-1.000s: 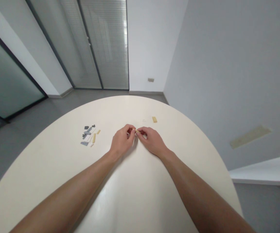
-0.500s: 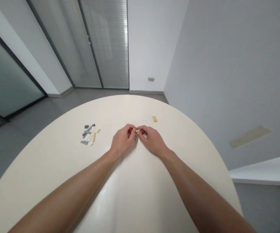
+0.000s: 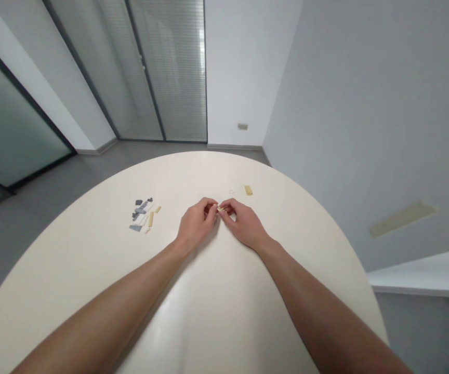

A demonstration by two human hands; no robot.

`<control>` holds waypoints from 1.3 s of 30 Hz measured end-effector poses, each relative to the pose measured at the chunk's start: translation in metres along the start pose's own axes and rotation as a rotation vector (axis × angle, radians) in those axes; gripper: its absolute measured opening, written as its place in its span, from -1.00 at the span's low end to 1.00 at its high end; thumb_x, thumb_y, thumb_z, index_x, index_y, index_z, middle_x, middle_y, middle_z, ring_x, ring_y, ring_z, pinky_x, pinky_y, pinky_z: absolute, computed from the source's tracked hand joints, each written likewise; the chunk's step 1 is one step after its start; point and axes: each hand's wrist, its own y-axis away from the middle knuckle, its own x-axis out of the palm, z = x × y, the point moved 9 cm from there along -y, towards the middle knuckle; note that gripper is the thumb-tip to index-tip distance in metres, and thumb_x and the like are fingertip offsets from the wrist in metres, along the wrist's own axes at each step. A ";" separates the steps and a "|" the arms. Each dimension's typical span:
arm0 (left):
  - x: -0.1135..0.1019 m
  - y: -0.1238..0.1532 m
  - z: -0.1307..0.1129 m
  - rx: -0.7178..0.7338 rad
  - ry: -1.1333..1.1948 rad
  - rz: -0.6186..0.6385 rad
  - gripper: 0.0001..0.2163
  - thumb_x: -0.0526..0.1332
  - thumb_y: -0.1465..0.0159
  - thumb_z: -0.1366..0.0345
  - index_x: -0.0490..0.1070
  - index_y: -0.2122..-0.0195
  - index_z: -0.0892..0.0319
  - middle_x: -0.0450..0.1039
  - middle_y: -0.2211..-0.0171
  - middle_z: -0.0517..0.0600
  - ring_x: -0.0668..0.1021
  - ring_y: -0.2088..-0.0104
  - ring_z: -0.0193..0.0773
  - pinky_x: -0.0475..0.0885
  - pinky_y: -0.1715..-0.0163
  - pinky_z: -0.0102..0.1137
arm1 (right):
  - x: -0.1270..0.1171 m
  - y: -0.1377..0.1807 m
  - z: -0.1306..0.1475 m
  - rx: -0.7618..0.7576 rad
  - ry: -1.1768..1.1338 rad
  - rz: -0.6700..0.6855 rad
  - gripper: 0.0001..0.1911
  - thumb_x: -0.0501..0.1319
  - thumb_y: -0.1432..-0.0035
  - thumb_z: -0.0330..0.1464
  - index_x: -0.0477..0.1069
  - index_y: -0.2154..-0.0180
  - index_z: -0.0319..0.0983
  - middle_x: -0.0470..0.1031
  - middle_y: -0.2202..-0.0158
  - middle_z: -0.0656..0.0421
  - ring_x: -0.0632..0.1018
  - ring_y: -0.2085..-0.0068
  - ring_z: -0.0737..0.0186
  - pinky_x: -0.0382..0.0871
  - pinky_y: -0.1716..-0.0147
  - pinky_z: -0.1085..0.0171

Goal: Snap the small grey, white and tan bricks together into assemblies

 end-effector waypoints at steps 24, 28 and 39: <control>-0.002 0.000 -0.001 -0.033 -0.018 0.001 -0.77 0.12 -0.39 0.16 0.51 0.12 0.12 0.62 0.25 0.03 0.58 0.29 -0.21 0.43 0.23 -0.32 | -0.001 0.000 0.002 0.008 0.002 0.007 -0.86 0.18 -0.33 -0.32 0.47 0.10 -0.14 0.63 0.22 0.15 0.60 0.19 0.21 0.42 0.15 0.23; -0.002 0.000 -0.001 -0.030 -0.034 0.001 -0.77 0.11 -0.39 0.16 0.51 0.12 0.12 0.62 0.26 0.03 0.58 0.29 -0.21 0.42 0.23 -0.31 | 0.000 0.000 0.001 0.017 0.010 0.011 -0.85 0.18 -0.33 -0.32 0.47 0.10 -0.14 0.63 0.22 0.14 0.60 0.20 0.21 0.41 0.17 0.24; -0.001 0.000 0.000 -0.033 -0.035 0.006 -0.77 0.11 -0.39 0.16 0.51 0.12 0.10 0.62 0.25 0.03 0.59 0.29 -0.20 0.43 0.22 -0.30 | 0.000 0.000 0.001 0.018 0.012 0.020 -0.86 0.19 -0.31 -0.34 0.46 0.10 -0.14 0.63 0.21 0.15 0.60 0.19 0.20 0.42 0.15 0.22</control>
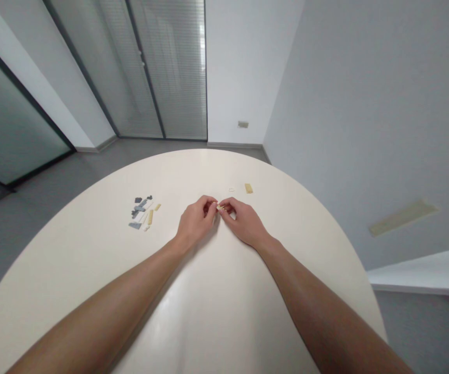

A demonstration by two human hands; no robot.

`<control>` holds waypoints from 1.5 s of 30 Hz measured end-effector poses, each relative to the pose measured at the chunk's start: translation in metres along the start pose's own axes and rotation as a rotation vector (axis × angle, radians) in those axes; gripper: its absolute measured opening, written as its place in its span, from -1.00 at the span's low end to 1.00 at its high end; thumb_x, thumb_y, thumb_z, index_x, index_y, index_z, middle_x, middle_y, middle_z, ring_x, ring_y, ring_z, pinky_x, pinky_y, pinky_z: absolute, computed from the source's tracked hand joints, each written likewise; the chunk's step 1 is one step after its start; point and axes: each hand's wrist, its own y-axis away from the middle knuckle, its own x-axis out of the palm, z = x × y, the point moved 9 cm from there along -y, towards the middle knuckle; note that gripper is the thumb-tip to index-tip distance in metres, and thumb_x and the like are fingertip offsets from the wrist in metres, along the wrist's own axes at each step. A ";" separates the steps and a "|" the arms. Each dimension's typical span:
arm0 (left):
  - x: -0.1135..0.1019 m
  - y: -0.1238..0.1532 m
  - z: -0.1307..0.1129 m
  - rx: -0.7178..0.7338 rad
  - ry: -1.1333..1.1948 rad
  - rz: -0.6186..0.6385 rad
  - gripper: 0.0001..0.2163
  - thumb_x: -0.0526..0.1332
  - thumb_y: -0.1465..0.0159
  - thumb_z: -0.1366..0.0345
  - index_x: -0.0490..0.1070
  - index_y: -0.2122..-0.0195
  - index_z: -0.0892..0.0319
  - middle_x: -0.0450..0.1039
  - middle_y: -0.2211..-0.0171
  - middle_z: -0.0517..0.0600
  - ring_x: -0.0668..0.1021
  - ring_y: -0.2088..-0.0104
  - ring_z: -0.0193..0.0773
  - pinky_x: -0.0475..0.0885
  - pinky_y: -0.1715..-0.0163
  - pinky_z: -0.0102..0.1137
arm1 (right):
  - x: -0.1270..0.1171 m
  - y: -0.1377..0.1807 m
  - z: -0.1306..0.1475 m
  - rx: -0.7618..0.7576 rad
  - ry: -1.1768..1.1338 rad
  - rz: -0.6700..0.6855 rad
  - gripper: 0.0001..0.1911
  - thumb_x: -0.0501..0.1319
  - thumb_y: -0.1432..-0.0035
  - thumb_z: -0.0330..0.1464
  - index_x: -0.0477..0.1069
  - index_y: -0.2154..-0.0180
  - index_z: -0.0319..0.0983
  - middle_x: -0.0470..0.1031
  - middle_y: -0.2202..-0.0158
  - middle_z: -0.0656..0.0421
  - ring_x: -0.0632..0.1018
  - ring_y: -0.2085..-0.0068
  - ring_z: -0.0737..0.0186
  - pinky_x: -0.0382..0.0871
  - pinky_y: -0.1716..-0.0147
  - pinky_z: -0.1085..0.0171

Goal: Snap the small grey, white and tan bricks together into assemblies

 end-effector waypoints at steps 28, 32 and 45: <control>0.005 0.000 -0.004 0.018 -0.032 0.067 -0.80 0.11 -0.39 0.20 0.50 0.11 0.07 0.62 0.28 0.02 0.59 0.31 -0.19 0.42 0.24 -0.30 | 0.000 0.001 0.001 -0.005 0.040 0.002 -0.85 0.17 -0.32 -0.33 0.48 0.12 -0.14 0.61 0.23 0.14 0.58 0.20 0.19 0.41 0.15 0.22; 0.005 0.000 -0.004 0.016 -0.028 0.064 -0.80 0.11 -0.38 0.19 0.50 0.11 0.07 0.62 0.27 0.01 0.59 0.31 -0.19 0.41 0.24 -0.30 | -0.001 0.001 0.001 -0.013 0.040 0.001 -0.85 0.17 -0.32 -0.33 0.48 0.12 -0.15 0.61 0.23 0.15 0.57 0.21 0.20 0.40 0.17 0.22; 0.002 0.000 -0.002 0.022 0.028 0.018 -0.81 0.11 -0.38 0.19 0.48 0.15 0.11 0.61 0.27 0.01 0.58 0.31 -0.21 0.42 0.24 -0.31 | 0.000 0.001 0.001 -0.019 0.064 0.014 -0.80 0.14 -0.38 -0.26 0.49 0.10 -0.17 0.61 0.21 0.12 0.56 0.19 0.21 0.36 0.16 0.24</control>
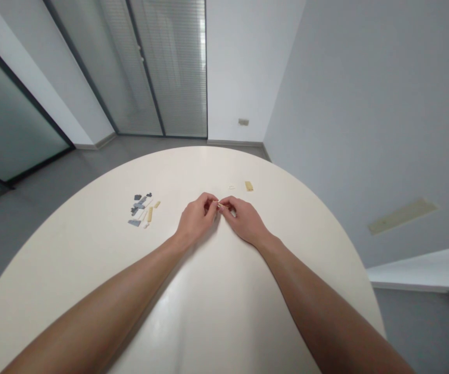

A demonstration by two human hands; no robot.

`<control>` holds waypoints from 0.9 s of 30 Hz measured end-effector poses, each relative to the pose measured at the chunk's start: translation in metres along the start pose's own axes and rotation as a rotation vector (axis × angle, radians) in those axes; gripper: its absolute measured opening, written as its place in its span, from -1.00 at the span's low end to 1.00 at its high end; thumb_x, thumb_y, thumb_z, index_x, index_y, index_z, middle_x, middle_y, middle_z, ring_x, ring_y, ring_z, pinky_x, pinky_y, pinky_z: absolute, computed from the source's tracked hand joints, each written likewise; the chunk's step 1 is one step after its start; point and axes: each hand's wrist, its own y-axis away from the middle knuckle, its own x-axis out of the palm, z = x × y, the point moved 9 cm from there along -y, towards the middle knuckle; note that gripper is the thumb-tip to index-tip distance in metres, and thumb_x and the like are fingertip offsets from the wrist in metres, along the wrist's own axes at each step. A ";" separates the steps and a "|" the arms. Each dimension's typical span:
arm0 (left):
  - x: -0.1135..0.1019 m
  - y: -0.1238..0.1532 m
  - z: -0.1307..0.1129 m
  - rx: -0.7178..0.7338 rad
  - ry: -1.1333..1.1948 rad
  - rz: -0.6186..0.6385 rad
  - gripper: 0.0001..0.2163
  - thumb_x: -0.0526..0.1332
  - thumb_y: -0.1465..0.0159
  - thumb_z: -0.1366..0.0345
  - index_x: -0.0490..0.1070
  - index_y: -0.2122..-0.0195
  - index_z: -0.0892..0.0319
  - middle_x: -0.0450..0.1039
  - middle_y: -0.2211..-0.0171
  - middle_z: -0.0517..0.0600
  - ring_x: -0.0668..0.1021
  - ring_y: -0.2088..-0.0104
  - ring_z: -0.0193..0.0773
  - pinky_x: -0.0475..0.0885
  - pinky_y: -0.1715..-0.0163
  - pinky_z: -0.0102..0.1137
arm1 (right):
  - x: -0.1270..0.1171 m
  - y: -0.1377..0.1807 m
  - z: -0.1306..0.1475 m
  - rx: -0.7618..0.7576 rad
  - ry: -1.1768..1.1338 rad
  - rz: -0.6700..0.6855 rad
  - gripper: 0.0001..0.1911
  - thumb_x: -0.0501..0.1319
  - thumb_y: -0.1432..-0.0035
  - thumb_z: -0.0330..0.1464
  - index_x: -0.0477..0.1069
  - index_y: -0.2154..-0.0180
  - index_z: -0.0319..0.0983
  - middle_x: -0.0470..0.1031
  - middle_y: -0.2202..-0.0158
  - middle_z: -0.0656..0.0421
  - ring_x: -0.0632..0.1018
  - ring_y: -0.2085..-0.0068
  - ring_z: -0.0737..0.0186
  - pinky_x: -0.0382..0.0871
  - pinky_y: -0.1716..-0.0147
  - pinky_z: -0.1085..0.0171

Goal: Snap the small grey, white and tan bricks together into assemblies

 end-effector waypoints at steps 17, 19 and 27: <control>-0.009 -0.001 0.000 0.032 0.112 -0.102 -0.88 0.21 -0.33 0.23 0.46 0.24 0.14 0.57 0.30 0.00 0.56 0.32 -0.26 0.44 0.27 -0.33 | 0.000 -0.001 0.000 -0.003 0.000 -0.001 -0.80 0.14 -0.38 -0.27 0.48 0.10 -0.19 0.61 0.22 0.11 0.57 0.21 0.22 0.35 0.17 0.26; -0.010 -0.001 -0.001 0.030 0.121 -0.112 -0.89 0.22 -0.32 0.23 0.46 0.26 0.15 0.56 0.30 0.00 0.56 0.32 -0.26 0.44 0.27 -0.33 | 0.000 -0.001 0.000 -0.004 -0.004 -0.004 -0.81 0.14 -0.38 -0.27 0.48 0.12 -0.19 0.61 0.23 0.11 0.56 0.21 0.22 0.35 0.18 0.26; -0.013 -0.001 -0.003 0.027 0.132 -0.128 -0.91 0.23 -0.29 0.27 0.46 0.27 0.15 0.55 0.31 -0.02 0.55 0.32 -0.27 0.45 0.26 -0.33 | -0.002 -0.001 0.002 -0.009 -0.019 -0.008 -0.82 0.16 -0.37 -0.28 0.49 0.16 -0.19 0.61 0.25 0.13 0.55 0.24 0.23 0.34 0.21 0.27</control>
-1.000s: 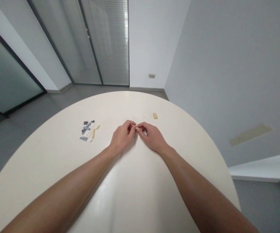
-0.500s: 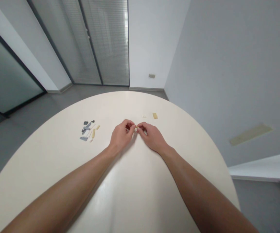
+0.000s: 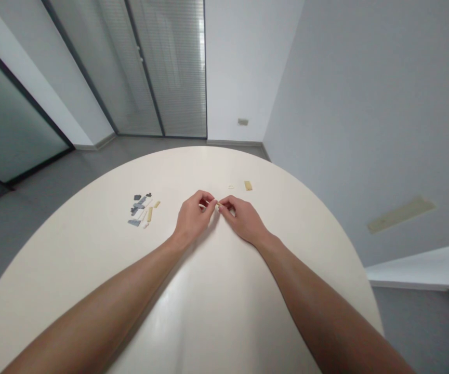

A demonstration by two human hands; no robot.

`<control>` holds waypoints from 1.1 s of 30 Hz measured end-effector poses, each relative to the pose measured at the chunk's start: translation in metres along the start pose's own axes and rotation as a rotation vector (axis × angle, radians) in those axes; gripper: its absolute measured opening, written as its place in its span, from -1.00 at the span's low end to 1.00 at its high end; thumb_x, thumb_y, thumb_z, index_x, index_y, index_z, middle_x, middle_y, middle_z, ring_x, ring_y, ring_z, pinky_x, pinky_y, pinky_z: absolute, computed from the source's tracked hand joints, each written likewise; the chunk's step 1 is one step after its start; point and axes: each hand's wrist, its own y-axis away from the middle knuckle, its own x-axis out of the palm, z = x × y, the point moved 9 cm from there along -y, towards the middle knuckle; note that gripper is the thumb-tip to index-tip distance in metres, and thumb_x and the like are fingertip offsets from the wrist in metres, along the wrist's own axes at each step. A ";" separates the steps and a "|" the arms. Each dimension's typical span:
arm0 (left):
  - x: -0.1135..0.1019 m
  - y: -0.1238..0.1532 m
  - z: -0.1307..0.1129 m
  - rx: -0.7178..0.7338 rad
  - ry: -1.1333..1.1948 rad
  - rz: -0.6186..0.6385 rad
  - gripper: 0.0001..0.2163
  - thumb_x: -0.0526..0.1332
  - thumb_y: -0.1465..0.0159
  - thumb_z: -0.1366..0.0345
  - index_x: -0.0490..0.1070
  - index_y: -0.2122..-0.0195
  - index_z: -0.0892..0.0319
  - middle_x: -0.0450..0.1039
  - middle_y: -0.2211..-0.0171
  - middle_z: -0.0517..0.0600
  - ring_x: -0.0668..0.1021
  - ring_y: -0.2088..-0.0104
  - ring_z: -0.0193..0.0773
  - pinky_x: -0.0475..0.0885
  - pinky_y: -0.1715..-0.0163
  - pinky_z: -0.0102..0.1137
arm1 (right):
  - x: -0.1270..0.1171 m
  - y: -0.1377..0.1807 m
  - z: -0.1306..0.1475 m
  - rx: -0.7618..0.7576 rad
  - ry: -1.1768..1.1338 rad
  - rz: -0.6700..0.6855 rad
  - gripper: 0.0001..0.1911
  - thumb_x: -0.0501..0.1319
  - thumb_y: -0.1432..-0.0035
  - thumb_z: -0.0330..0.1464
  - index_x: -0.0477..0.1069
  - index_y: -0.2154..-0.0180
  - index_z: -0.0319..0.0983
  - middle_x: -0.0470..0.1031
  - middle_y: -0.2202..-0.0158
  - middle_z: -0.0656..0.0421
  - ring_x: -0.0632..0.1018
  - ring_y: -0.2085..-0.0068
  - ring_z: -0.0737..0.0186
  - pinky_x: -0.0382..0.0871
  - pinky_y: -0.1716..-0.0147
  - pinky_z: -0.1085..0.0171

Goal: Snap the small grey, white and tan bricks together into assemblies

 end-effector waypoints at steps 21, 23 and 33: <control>0.002 0.001 -0.002 0.027 0.009 0.015 -0.93 0.21 -0.28 0.30 0.46 0.29 0.15 0.55 0.31 -0.01 0.55 0.32 -0.27 0.47 0.26 -0.32 | 0.001 -0.001 -0.002 0.005 0.007 -0.003 -0.86 0.19 -0.32 -0.31 0.50 0.18 -0.19 0.61 0.26 0.14 0.55 0.26 0.24 0.33 0.22 0.27; 0.002 0.000 -0.002 0.025 0.005 0.013 -0.93 0.21 -0.28 0.30 0.46 0.29 0.15 0.55 0.32 -0.02 0.55 0.33 -0.27 0.46 0.27 -0.32 | 0.001 -0.001 -0.002 0.002 0.007 -0.003 -0.86 0.19 -0.33 -0.31 0.50 0.17 -0.19 0.61 0.25 0.14 0.55 0.25 0.24 0.33 0.22 0.27; 0.002 0.001 -0.002 0.009 -0.011 0.013 -0.93 0.21 -0.28 0.31 0.46 0.30 0.16 0.55 0.32 -0.01 0.55 0.32 -0.27 0.45 0.27 -0.34 | 0.001 -0.001 0.000 0.008 0.006 -0.002 -0.86 0.18 -0.33 -0.31 0.50 0.19 -0.19 0.61 0.27 0.14 0.54 0.27 0.25 0.32 0.23 0.28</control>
